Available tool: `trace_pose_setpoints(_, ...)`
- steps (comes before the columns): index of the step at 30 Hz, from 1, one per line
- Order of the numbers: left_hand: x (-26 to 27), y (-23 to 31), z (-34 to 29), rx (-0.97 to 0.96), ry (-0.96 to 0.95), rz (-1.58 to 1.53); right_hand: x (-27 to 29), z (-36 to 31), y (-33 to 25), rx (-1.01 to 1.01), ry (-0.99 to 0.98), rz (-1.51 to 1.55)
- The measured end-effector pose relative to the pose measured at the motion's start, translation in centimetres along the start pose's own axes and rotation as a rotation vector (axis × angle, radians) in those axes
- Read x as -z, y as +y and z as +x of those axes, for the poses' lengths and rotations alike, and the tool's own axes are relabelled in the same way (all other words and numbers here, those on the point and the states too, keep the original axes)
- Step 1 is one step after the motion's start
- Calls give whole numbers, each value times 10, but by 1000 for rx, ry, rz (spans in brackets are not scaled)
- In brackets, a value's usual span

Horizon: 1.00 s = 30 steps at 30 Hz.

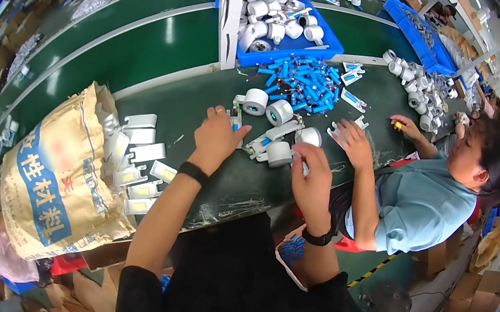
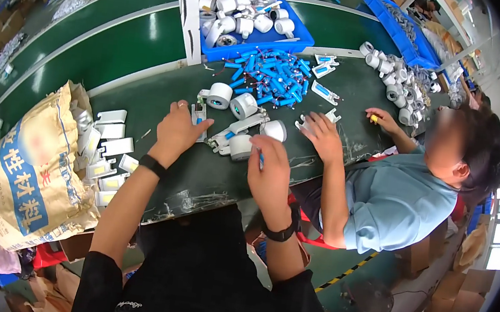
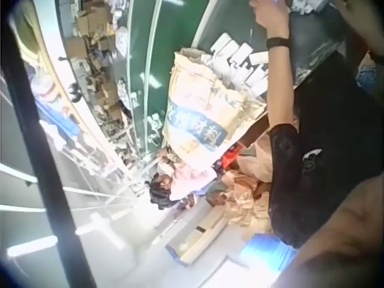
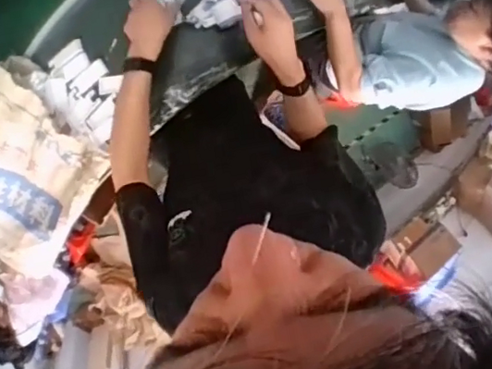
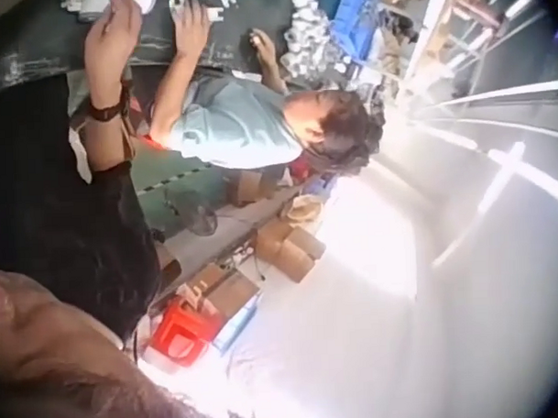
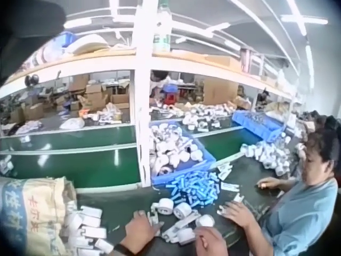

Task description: The person assembles light fixtures by hand, peeling adhesive backing from a plastic housing, pressing a battery into the housing, and fitting a light component onto the assembly.

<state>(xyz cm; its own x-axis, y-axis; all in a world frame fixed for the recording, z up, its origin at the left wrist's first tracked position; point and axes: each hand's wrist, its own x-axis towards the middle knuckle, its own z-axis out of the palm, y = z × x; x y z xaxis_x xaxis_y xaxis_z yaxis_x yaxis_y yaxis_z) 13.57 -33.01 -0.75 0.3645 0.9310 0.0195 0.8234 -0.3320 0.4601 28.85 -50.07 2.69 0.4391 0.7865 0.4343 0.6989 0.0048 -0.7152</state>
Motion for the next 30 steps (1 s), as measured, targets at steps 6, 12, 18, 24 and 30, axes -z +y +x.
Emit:
trace_pose_setpoints(6,-14,-30,25,67,-85,60,1,61,39,33,-60,-216)
trace_pose_setpoints(12,11,-60,27,25,-133,49,-18,83,88,-113,-197,-304)
trace_pose_setpoints(18,13,-52,37,-321,-27,-144,-15,74,83,-194,-152,-171)
trace_pose_setpoints(24,-8,-52,43,-338,94,-107,-9,68,77,-209,-72,-67)
trace_pose_setpoints(30,6,-43,54,-200,-66,-261,-17,67,73,35,47,-173)
